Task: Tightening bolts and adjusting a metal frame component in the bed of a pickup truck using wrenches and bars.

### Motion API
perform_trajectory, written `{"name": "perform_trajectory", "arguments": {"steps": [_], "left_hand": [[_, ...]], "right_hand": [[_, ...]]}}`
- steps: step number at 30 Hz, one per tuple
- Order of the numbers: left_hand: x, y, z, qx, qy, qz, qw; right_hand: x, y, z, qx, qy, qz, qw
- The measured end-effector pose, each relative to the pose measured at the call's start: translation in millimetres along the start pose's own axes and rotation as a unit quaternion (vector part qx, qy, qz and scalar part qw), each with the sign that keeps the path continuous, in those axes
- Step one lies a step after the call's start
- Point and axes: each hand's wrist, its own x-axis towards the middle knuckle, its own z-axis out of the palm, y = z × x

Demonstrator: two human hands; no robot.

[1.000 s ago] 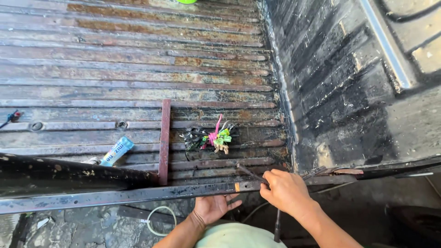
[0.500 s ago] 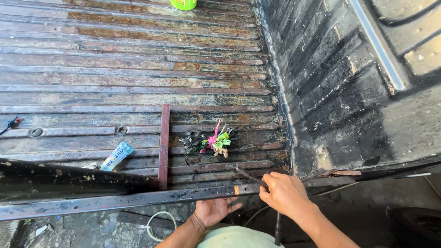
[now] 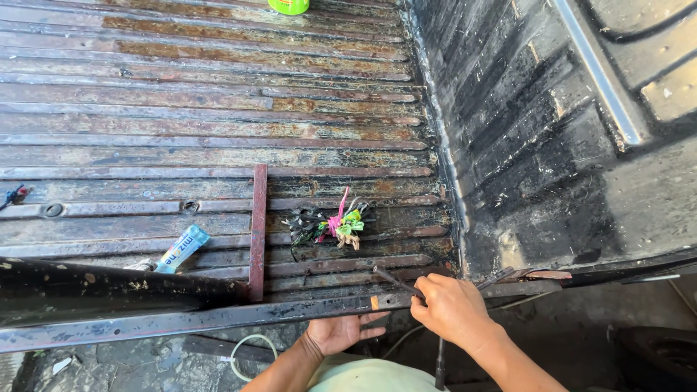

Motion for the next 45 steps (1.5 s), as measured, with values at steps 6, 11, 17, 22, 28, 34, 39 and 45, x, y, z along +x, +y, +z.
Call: {"name": "perform_trajectory", "arguments": {"steps": [6,11,17,22,28,34,39,45], "left_hand": [[0.4,5.3,3.4,0.021,-0.034,-0.019,0.999],[1.6,9.2,5.0,0.022,-0.058,-0.025,0.998],[0.4,14.7,8.2,0.041,-0.037,-0.059,0.997],[0.9,15.4,7.6,0.076,-0.041,-0.081,0.993],[3.3,16.5,5.6,0.039,-0.085,-0.088,0.992],[10.5,9.5,11.0,0.056,-0.077,-0.09,0.991],[12.2,5.4,2.7,0.033,-0.105,-0.078,0.991],[11.7,6.8,3.8,0.019,-0.106,-0.079,0.991]], "right_hand": [[0.1,-1.0,-0.9,-0.001,0.011,-0.004,1.0],[0.2,-1.5,-2.5,-0.002,0.009,-0.002,1.0],[0.2,-1.2,-3.9,0.01,-0.005,0.001,1.0],[0.4,-1.3,-4.2,0.01,-0.001,0.0,1.0],[1.1,-1.0,-6.3,0.026,-0.012,0.007,1.0],[1.9,-3.6,-8.6,0.012,-0.026,0.022,0.999],[3.4,-5.3,-12.6,0.008,-0.038,0.02,0.999],[4.3,-7.0,-15.4,0.014,-0.049,0.029,0.998]]}}
